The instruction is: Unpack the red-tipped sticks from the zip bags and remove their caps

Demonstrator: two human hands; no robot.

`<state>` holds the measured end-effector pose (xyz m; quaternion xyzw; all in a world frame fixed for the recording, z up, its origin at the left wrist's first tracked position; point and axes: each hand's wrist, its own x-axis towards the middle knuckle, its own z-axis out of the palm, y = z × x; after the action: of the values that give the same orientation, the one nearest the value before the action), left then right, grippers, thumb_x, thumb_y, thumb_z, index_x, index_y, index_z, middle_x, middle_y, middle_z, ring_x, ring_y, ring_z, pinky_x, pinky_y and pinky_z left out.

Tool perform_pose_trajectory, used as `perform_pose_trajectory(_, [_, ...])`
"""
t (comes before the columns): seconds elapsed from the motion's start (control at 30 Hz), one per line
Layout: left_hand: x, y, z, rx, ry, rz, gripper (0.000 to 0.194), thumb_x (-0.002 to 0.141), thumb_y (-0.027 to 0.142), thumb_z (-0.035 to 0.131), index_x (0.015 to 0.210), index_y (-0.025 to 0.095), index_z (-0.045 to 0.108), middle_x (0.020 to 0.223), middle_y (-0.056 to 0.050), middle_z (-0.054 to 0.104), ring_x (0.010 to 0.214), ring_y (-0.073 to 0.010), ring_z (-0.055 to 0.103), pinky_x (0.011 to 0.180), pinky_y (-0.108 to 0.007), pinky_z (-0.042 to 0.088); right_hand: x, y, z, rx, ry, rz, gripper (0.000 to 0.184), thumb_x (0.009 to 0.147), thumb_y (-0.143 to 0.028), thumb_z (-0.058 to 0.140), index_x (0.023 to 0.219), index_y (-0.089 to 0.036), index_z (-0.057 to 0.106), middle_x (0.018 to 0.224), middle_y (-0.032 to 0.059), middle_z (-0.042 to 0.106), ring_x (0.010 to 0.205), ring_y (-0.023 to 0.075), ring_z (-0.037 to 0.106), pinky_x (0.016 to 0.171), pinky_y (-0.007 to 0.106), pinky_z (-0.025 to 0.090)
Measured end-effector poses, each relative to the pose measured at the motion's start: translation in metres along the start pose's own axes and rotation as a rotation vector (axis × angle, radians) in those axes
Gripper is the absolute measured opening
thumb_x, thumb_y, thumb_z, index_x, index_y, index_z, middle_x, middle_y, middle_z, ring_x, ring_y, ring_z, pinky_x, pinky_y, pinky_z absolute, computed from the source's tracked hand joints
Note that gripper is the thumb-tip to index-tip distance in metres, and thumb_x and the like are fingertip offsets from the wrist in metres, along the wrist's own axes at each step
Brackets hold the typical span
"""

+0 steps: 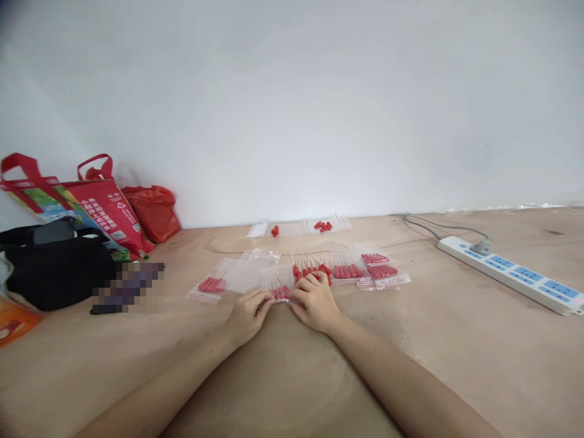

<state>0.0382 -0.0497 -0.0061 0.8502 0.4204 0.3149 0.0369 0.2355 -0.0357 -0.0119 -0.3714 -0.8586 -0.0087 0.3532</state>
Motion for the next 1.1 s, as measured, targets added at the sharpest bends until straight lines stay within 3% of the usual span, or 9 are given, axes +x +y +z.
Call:
perform_pose_trajectory(0.2, [0.005, 0.002, 0.001, -0.020, -0.039, 0.043, 0.007, 0.077, 0.024, 0.055, 0.078, 0.017, 0.055, 0.082, -0.005, 0.062, 0.079, -0.0172, 0.056, 0.073, -0.030, 0.044, 0.001, 0.002, 0.003, -0.042, 0.000, -0.008, 0.017, 0.083, -0.026, 0.048, 0.077, -0.022, 0.063, 0.072, 0.0011, 0.060, 0.078, 0.0154, 0.047, 0.085, 0.038, 0.022])
perform_pose_trajectory(0.4, [0.015, 0.000, 0.003, -0.102, -0.033, 0.015, 0.018, 0.083, 0.020, 0.045, 0.072, 0.016, 0.058, 0.080, -0.005, 0.063, 0.079, -0.0159, 0.057, 0.074, -0.030, 0.045, 0.001, 0.003, 0.004, -0.038, 0.018, 0.018, 0.015, 0.082, -0.024, 0.049, 0.075, -0.021, 0.062, 0.069, 0.0001, 0.059, 0.076, 0.0141, 0.047, 0.086, 0.037, 0.022])
perform_pose_trajectory(0.53, [0.014, -0.001, 0.000, -0.190, -0.031, -0.041, 0.018, 0.081, 0.018, 0.047, 0.069, 0.017, 0.060, 0.082, -0.004, 0.064, 0.083, -0.0159, 0.057, 0.078, -0.031, 0.044, 0.002, 0.002, 0.003, -0.007, 0.052, 0.012, 0.011, 0.079, -0.028, 0.053, 0.083, -0.020, 0.060, 0.075, 0.0011, 0.060, 0.078, 0.0152, 0.048, 0.084, 0.037, 0.024])
perform_pose_trajectory(0.73, [0.013, -0.002, -0.001, -0.277, -0.037, -0.200, 0.012, 0.073, 0.014, 0.055, 0.064, 0.018, 0.062, 0.087, -0.004, 0.063, 0.085, -0.0169, 0.057, 0.079, -0.032, 0.045, 0.002, -0.001, 0.005, 0.004, 0.059, -0.125, 0.009, 0.077, -0.024, 0.055, 0.084, -0.022, 0.061, 0.084, 0.0023, 0.059, 0.081, 0.0155, 0.046, 0.080, 0.035, 0.027])
perform_pose_trajectory(1.1, [0.011, -0.007, 0.001, -0.389, -0.048, -0.303, 0.006, 0.068, 0.017, 0.061, 0.063, 0.018, 0.065, 0.087, -0.005, 0.063, 0.086, -0.0181, 0.057, 0.079, -0.033, 0.045, 0.005, 0.000, 0.008, 0.003, 0.119, -0.252, 0.017, 0.078, -0.019, 0.053, 0.084, -0.028, 0.066, 0.083, 0.0015, 0.058, 0.081, 0.0148, 0.045, 0.079, 0.035, 0.029])
